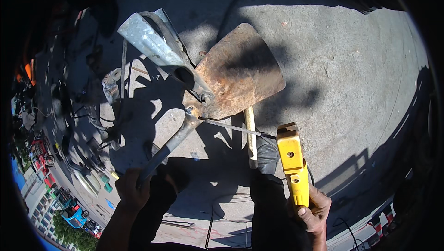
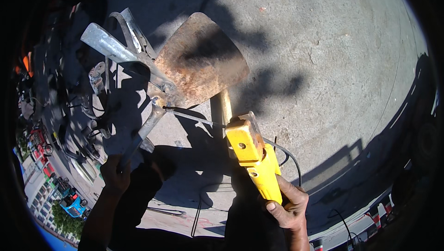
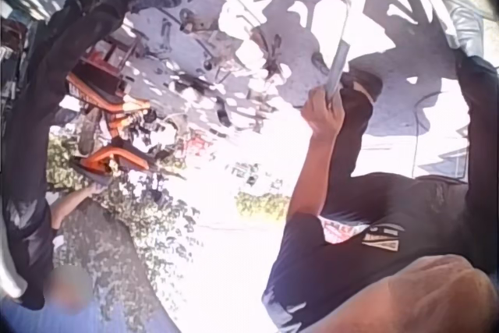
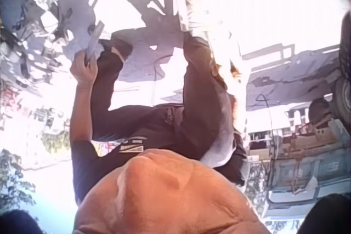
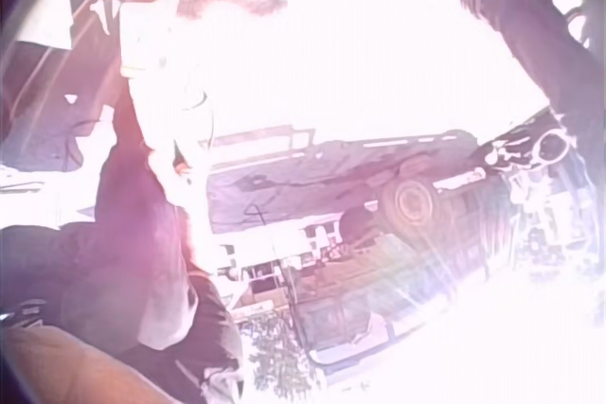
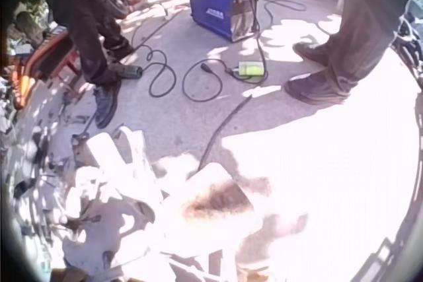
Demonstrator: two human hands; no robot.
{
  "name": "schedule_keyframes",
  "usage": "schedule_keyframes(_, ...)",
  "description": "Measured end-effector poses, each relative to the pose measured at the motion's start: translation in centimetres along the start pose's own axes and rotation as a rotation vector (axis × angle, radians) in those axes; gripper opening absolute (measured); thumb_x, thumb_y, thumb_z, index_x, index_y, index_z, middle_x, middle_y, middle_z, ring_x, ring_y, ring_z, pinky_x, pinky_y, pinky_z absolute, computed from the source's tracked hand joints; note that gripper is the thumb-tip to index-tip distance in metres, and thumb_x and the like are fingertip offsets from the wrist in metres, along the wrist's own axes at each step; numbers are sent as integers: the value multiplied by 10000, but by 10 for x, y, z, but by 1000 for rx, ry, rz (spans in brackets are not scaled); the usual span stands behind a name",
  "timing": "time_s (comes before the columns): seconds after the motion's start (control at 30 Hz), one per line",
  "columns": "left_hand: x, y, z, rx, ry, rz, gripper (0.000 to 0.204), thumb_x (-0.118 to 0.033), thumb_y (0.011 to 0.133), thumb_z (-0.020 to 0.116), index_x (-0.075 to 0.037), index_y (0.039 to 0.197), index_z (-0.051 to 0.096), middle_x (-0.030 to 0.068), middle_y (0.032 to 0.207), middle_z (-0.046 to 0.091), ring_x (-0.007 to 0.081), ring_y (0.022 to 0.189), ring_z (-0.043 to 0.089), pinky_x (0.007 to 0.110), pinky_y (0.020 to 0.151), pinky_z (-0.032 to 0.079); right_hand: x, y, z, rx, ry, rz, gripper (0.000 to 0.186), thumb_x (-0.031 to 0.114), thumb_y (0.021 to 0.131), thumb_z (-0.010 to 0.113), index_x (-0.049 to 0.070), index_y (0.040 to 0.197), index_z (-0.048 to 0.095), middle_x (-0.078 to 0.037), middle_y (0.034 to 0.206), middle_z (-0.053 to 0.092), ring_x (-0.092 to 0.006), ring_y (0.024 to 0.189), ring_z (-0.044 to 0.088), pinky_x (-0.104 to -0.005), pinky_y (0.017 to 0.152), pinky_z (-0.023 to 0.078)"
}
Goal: The person welds a metal shovel head to a metal frame using a handheld welding torch. They reposition the shovel and frame multiple times to weld different joints, then set the shovel aside and pick up a curved metal bar to continue welding.
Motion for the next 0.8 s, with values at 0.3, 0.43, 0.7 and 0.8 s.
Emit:
schedule_keyframes(0.3, 0, 1, -3, 36, -73, -22, 315, -78, 851, 764, 30, 1088, 585, 166, 798, 612, 317, 603, 601, 380, 521, 453, 1, -1, 2, -22, 17, -39, 595, 256, 858, 801, -82, 1308, 610, -166, 999, 751, -179, 813, 736, -284, 764, 575)
schedule_keyframes(0.43, -8, 6, -5, 29, -111, -60, 303, -69, 852, 758, 32, 1078, 583, 157, 786, 597, 301, 609, 587, 378, 527, 442, 1, -1, 3, -44, 60, -32, 607, 256, 875, 781, -91, 1333, 584, -155, 937, 741, -169, 754, 713, -272, 714, 560)
schedule_keyframes(0.7, -21, 13, -7, 27, -148, -102, 267, -89, 858, 755, 6, 1039, 583, 174, 761, 596, 348, 580, 612, 383, 507, 462, 2, -4, 3, -139, 93, -94, 635, 273, 895, 750, -102, 1365, 547, -139, 954, 720, -165, 768, 683, -268, 724, 534)
schedule_keyframes(0.8, -28, 13, -10, 99, -174, -164, 289, -93, 852, 761, 11, 1054, 583, 194, 786, 611, 358, 615, 631, 387, 527, 477, -5, -1, -1, -233, -65, -181, 693, 367, 891, 747, -90, 1361, 520, -127, 875, 667, -169, 657, 641, -276, 629, 532)
Point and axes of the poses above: each hand's wrist, its own y-axis towards the middle knuckle, its own z-axis out of the palm, x = y × z, the point moved 5 cm from there along y, towards the middle knuckle
